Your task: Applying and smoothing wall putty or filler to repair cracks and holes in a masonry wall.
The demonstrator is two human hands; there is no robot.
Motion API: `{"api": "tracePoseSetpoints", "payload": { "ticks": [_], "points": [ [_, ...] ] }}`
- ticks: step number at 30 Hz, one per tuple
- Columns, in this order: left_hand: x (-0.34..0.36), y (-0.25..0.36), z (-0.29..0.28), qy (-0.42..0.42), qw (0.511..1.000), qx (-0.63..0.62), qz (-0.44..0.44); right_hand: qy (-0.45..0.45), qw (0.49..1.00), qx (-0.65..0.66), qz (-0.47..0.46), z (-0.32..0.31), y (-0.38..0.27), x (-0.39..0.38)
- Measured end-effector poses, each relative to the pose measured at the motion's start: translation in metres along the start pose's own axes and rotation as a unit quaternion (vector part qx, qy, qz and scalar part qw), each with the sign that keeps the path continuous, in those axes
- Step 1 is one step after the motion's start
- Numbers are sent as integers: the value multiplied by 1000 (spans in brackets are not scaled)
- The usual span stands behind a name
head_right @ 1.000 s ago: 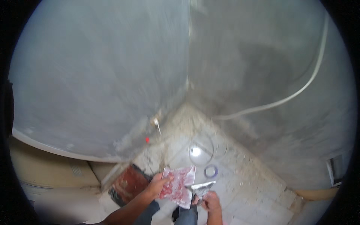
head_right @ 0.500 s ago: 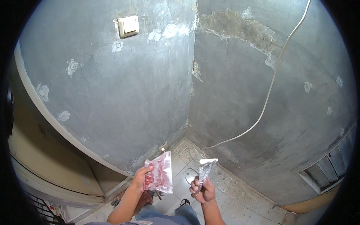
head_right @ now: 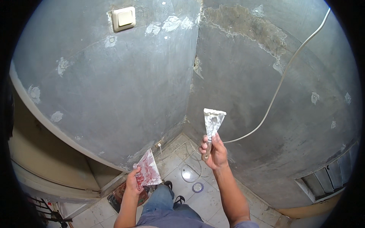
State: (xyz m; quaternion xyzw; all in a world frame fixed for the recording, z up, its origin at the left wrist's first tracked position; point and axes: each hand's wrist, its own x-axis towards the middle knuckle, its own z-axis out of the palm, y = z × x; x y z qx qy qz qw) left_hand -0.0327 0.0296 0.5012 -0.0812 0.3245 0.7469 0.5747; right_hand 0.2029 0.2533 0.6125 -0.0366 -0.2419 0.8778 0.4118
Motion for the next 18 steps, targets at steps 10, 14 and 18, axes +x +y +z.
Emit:
{"api": "tracePoseSetpoints", "payload": {
  "ticks": [10, 14, 18],
  "points": [
    [149, -21, 35, 55, 996, 28, -71, 15, 991, -134, 16, -16, -45, 129],
    [237, -32, 100, 28, 998, 3, -65, 50, 953, -297, -16, -27, -59, 194],
    [300, -48, 147, -36, 999, -24, -29, 37, 760, -636, -131, -43, -87, 260]
  ]
}}
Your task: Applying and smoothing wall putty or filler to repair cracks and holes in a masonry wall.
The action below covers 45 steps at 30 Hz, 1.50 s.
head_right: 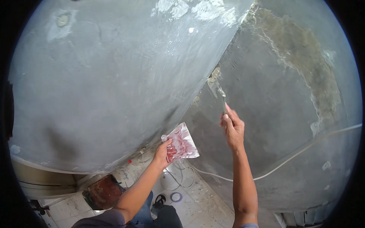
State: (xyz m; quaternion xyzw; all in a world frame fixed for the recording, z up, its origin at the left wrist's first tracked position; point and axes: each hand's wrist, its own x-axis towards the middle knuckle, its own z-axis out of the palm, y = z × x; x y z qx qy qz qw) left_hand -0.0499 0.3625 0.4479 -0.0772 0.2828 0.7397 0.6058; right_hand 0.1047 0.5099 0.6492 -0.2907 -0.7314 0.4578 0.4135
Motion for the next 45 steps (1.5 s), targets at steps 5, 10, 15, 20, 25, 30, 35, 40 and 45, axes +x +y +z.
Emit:
{"api": "tracePoseSetpoints", "payload": {
  "ticks": [5, 10, 15, 20, 25, 30, 35, 40, 45],
  "points": [
    [21, -22, 1, 24, 999, -34, -12, 18, 847, -470, -248, -8, 10, 65],
    [25, -43, -35, 67, 995, -70, -15, 24, 702, -650, -289, -7, 20, 102],
    [30, -61, -62, 116, 989, -90, -27, 21, 660, -694, -288, -1, 29, 120],
    [38, -68, -79, 131, 988, -80, -26, 30, 649, -715, -260, 5, 29, 122],
    [47, -68, -70, 144, 985, -91, -30, 30, 636, -735, -234, 10, 29, 124],
    [88, -67, -20, 94, 994, -61, 7, 33, 619, -756, -212, 16, 19, 123],
    [136, -48, 53, 57, 995, -4, 80, 38, 617, -754, -220, 4, 21, 112],
    [162, -37, 91, 30, 992, -26, 120, 49, 645, -726, -233, -3, 16, 101],
    [163, -30, 104, 61, 991, -25, 119, 19, 659, -715, -233, -6, 24, 98]
  ]
}}
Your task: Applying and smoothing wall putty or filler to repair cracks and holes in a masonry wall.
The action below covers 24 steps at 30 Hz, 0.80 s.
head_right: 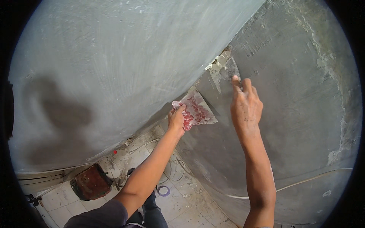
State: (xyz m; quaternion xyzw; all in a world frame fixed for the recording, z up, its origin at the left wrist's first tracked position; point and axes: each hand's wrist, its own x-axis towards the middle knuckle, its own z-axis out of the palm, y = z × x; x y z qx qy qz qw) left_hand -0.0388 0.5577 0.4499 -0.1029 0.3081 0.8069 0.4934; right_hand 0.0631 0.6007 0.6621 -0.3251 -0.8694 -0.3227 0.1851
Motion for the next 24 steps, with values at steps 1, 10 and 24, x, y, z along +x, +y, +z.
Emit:
{"api": "tracePoseSetpoints", "payload": {
  "ticks": [1, 10, 24],
  "points": [
    [-2, 0, 0, -11, 1000, 1, 11, -20, 1000, 6, -4, 2, -3, -2],
    [-22, 14, -66, -8, 1000, 29, 1, -193, 587, 691, 374, 47, -67, -49],
    [-155, 104, -255, 160, 972, 145, -94, -168, 639, 636, 397, 70, -57, -51]
  ]
}}
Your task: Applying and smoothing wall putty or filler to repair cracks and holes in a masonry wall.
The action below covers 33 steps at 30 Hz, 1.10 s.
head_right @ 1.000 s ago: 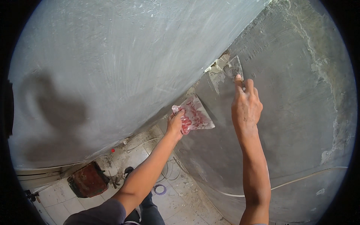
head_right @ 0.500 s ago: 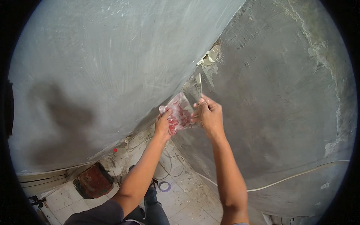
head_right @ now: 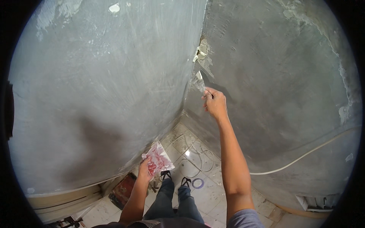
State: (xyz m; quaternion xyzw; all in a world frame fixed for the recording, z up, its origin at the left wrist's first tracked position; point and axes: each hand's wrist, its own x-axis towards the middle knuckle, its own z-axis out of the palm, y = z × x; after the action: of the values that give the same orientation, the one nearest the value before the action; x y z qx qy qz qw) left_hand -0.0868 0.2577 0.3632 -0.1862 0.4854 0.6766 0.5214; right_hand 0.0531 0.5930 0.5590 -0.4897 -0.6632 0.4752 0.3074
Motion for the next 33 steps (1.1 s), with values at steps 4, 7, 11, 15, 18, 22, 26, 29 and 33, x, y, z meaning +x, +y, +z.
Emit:
{"api": "tracePoseSetpoints", "payload": {
  "ticks": [4, 7, 11, 15, 18, 22, 26, 29, 33],
  "points": [
    [-20, 17, -22, 6, 1000, 21, -17, 27, 999, -24, -6, -2, -12, 8],
    [-23, 27, -36, 3, 999, 28, -24, 34, 999, -7, -2, 5, -21, 11],
    [-32, 35, -32, 40, 999, 12, -13, 61, 998, 3, 10, 10, -22, 15],
    [-38, 45, -50, 16, 999, 45, -13, 70, 998, -8, -3, 6, -19, 24],
    [-45, 42, -40, 38, 999, -1, 11, 74, 996, -36, -22, 1, -20, 31],
    [-43, 32, -51, 12, 1000, -8, 16, 78, 996, -42, -34, 4, -23, 35],
    [-42, 21, -43, 20, 998, -48, 25, 98, 992, -70, -48, 5, -20, 39],
    [-38, 11, -43, 16, 998, -54, 24, 122, 977, -132, -112, 4, -19, 47],
    [-41, 8, -36, 44, 998, -40, 15, 127, 972, -161, -111, 5, -26, 50]
  ]
}}
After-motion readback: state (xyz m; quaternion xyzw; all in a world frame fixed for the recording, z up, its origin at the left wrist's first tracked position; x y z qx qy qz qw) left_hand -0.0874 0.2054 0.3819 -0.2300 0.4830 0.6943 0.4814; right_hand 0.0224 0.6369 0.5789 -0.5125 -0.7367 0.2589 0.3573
